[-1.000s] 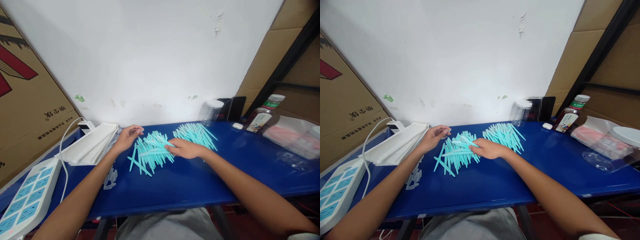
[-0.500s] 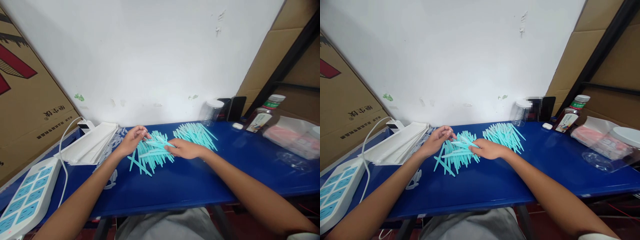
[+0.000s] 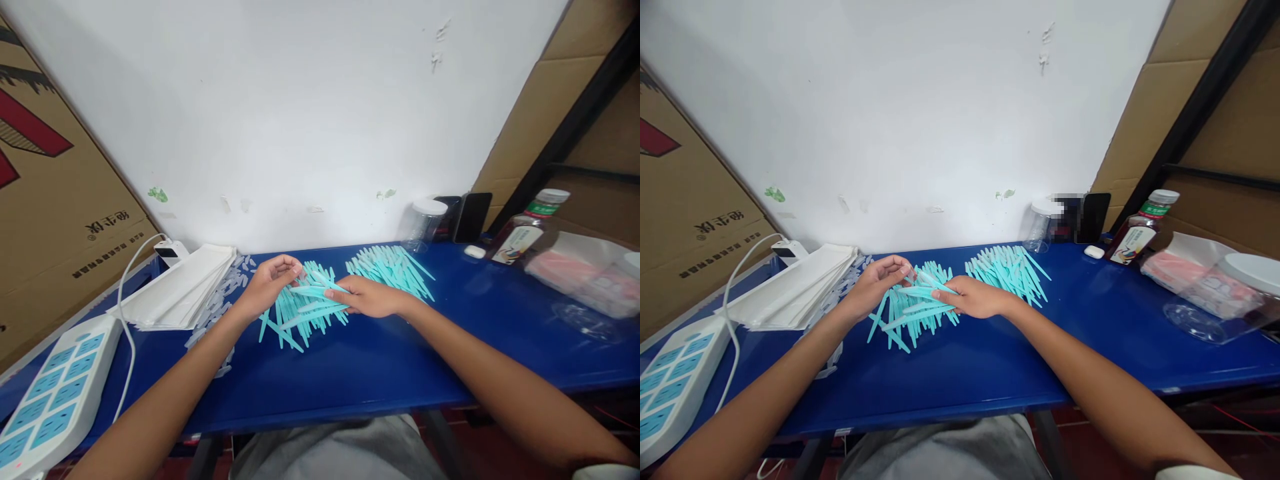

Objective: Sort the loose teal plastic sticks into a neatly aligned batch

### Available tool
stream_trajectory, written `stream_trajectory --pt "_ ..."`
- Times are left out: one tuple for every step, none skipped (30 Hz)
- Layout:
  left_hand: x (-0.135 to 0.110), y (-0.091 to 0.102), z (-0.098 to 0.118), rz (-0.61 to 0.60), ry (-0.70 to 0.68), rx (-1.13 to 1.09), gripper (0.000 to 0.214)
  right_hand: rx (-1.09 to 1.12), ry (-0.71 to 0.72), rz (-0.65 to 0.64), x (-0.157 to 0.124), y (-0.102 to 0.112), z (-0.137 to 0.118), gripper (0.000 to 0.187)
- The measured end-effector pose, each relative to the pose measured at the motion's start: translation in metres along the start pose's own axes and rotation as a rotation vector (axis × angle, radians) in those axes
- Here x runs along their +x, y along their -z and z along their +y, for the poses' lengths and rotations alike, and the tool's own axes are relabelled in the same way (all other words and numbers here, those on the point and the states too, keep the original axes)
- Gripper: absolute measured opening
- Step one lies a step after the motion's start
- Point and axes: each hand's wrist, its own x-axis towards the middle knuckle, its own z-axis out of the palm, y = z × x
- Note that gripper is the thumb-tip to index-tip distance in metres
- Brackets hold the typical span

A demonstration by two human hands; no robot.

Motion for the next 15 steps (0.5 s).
stream_trajectory --pt "0.0 -0.0004 -0.0008 0.013 0.005 -0.014 0.031 -0.001 0.008 0.003 0.0002 -0.0001 0.0002 0.058" --pt "0.0001 -0.0006 -0.0016 0.026 0.011 -0.023 0.03 -0.004 0.014 0.008 0.0003 -0.0001 0.0004 0.058" --pt "0.0001 -0.0008 -0.0024 0.037 0.015 -0.027 0.03 -0.006 0.018 0.014 0.0004 -0.0002 0.0004 0.058" --pt "0.0001 -0.001 -0.0028 0.048 0.019 -0.029 0.029 -0.007 0.018 0.021 0.0005 -0.0002 0.0003 0.059" --pt "0.0001 -0.0011 -0.003 0.058 0.023 -0.032 0.029 -0.004 0.017 0.028 0.0005 -0.0002 0.0 0.059" --pt "0.0001 -0.0014 -0.0028 0.069 0.028 -0.036 0.029 0.001 0.014 0.035 0.0006 -0.0002 -0.0003 0.059" --pt "0.0 -0.0017 -0.0025 0.078 0.033 -0.042 0.029 0.005 0.012 0.043 0.0006 -0.0001 -0.0005 0.06" --pt "-0.0001 -0.002 -0.0021 0.086 0.038 -0.05 0.03 0.007 0.011 0.051 0.0008 0.0 -0.0008 0.06" --pt "-0.0002 -0.0022 -0.0018 0.094 0.041 -0.057 0.03 0.007 0.012 0.058 0.001 0.0001 -0.0009 0.059" --pt "-0.0003 -0.0024 -0.0017 0.101 0.04 -0.064 0.03 0.003 0.012 0.066 0.0012 0.0002 -0.0008 0.059" --pt "-0.0005 -0.0024 -0.0018 0.108 0.036 -0.069 0.029 -0.003 0.01 0.073 0.0015 0.0003 -0.0006 0.059" --pt "-0.0007 -0.0023 -0.0022 0.114 0.031 -0.071 0.029 -0.01 0.006 0.081 0.0017 0.0004 -0.0001 0.058" --pt "-0.0009 -0.002 -0.0028 0.118 0.027 -0.07 0.028 -0.015 -0.002 0.089 0.0019 0.0004 0.0004 0.058" --pt "-0.0011 -0.0016 -0.0035 0.12 0.023 -0.067 0.027 -0.018 -0.011 0.097 0.002 0.0004 0.0011 0.058" --pt "-0.0013 -0.0012 -0.0043 0.12 0.022 -0.061 0.027 -0.018 -0.019 0.103 0.002 0.0004 0.0018 0.057"
